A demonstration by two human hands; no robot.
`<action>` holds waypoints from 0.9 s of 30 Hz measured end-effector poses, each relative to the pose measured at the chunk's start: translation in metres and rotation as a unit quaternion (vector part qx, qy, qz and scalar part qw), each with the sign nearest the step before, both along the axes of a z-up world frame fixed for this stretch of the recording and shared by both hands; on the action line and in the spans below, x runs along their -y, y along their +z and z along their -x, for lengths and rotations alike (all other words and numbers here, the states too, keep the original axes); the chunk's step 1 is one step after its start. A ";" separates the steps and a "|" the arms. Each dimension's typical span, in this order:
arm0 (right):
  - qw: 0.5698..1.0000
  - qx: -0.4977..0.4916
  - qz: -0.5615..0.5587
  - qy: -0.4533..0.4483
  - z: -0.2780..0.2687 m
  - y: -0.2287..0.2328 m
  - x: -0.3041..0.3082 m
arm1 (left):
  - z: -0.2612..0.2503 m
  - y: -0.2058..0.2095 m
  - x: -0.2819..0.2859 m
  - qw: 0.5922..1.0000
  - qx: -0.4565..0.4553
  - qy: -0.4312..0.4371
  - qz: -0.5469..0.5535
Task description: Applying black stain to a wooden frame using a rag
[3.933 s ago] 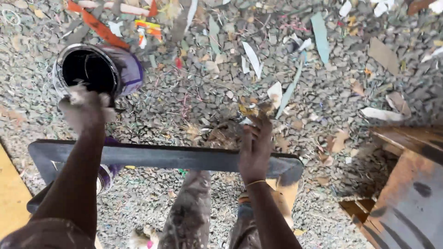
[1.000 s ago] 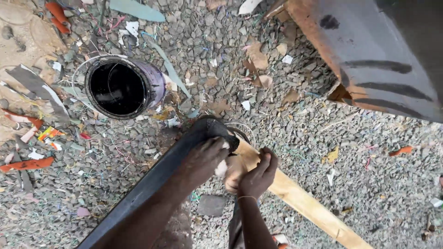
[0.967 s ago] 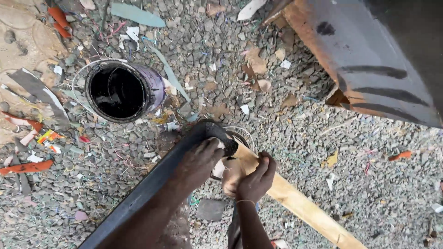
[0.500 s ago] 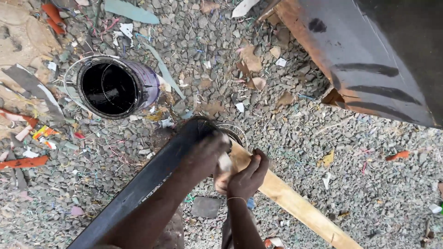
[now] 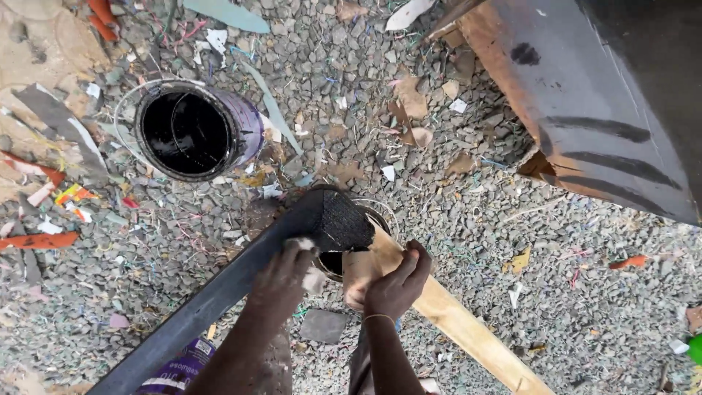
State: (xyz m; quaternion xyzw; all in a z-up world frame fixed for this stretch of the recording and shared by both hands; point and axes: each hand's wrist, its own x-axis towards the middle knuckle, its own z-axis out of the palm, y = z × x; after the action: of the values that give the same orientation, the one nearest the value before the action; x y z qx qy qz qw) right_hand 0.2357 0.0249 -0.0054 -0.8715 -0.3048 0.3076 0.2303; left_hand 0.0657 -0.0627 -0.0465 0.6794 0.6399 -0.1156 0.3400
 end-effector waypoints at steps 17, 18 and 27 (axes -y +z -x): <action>0.998 -0.013 -0.055 -0.020 0.006 -0.010 0.003 | -0.049 0.025 -0.114 0.920 0.238 0.274 0.145; 0.998 -0.013 -0.060 -0.016 0.007 -0.012 0.003 | -0.052 0.016 -0.125 0.936 0.219 0.209 0.180; 0.999 -0.019 -0.039 -0.019 0.005 0.000 -0.002 | -0.028 0.057 0.008 0.777 0.141 0.497 0.358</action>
State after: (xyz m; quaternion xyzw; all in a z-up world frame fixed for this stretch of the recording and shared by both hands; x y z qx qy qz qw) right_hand 0.2310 0.0264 -0.0055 -0.8617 -0.2953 0.3073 0.2753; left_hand 0.0939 -0.0707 0.0106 0.1045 0.7459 -0.0540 0.6556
